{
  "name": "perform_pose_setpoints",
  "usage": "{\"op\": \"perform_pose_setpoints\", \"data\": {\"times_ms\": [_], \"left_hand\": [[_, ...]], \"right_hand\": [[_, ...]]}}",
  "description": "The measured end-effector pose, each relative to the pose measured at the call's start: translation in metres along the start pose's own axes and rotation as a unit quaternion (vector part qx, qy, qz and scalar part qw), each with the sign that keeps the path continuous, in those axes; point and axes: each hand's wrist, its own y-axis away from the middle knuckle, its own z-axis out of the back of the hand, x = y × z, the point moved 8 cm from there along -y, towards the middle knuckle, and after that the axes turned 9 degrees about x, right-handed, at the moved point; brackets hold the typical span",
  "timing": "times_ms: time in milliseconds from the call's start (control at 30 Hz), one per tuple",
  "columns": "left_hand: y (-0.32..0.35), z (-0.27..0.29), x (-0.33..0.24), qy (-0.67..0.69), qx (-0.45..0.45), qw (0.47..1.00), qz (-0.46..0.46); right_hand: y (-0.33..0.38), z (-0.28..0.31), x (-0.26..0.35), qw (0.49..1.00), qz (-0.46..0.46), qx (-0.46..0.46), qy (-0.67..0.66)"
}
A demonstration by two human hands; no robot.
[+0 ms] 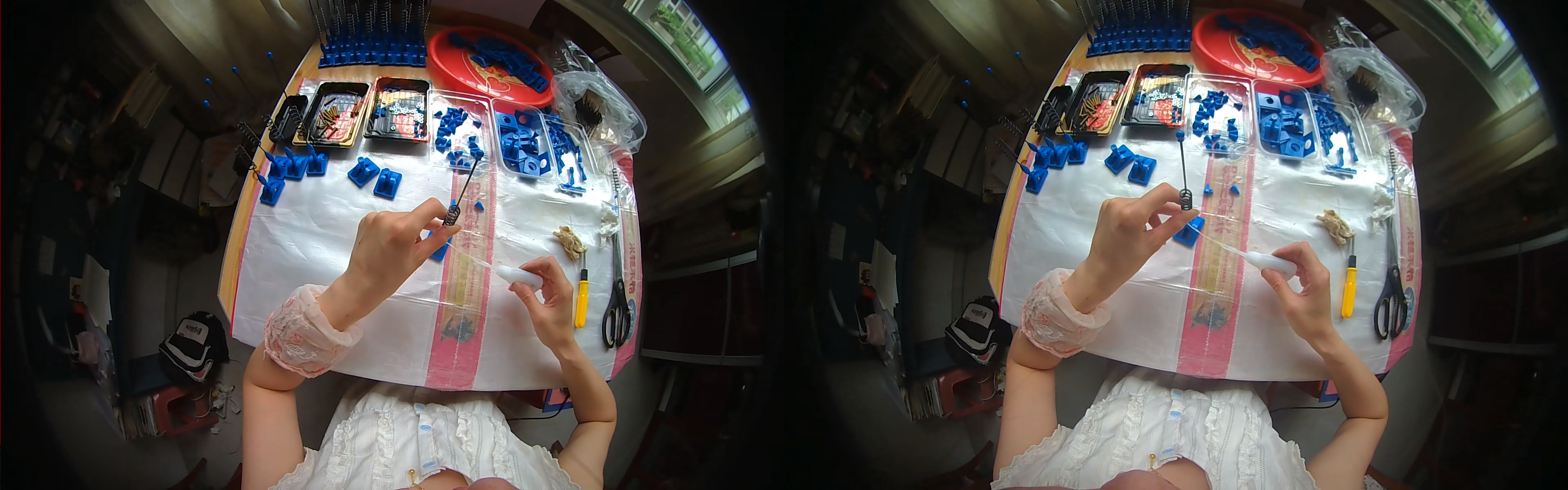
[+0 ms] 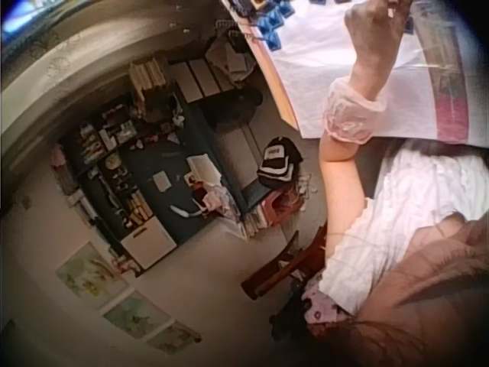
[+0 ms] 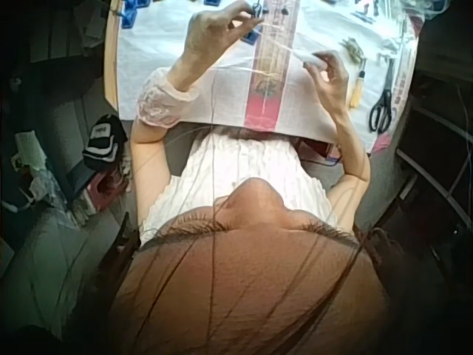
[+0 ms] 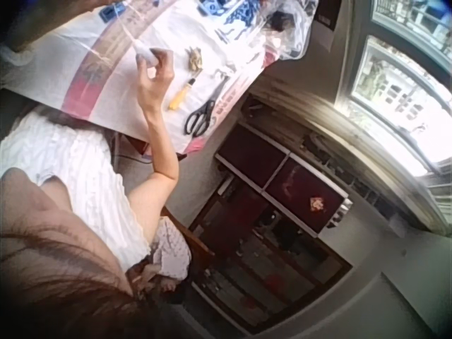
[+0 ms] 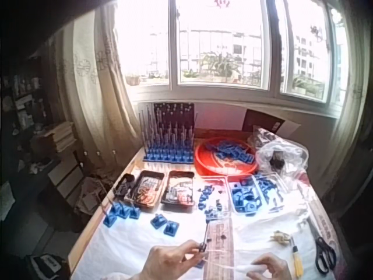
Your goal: Assembling blue plastic fixture components by threading them onto a metal spring and using a tool.
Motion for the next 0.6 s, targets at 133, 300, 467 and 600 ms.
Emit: {"op": "perform_pose_setpoints", "data": {"times_ms": [133, 300, 467, 600], "left_hand": [[-0.0001, 0.0000, 0.0003, 0.009, 0.003, 1.000, 0.002], [-0.0001, -0.0001, 0.0000, 0.006, 0.003, 1.000, 0.002], [0.0002, -0.0005, 0.0004, 0.004, 0.006, 1.000, 0.003], [0.0003, -0.0001, 0.0003, 0.003, 0.004, 1.000, 0.003]], "right_hand": [[-0.0027, -0.0030, 0.0048, 1.000, -0.002, 0.003, -0.009], [-0.0019, -0.0026, 0.0042, 1.000, -0.001, 0.006, -0.001], [0.0004, -0.0007, -0.0003, 1.000, -0.009, 0.002, -0.010], [-0.0029, -0.0034, 0.0050, 1.000, -0.007, 0.007, -0.009]]}}
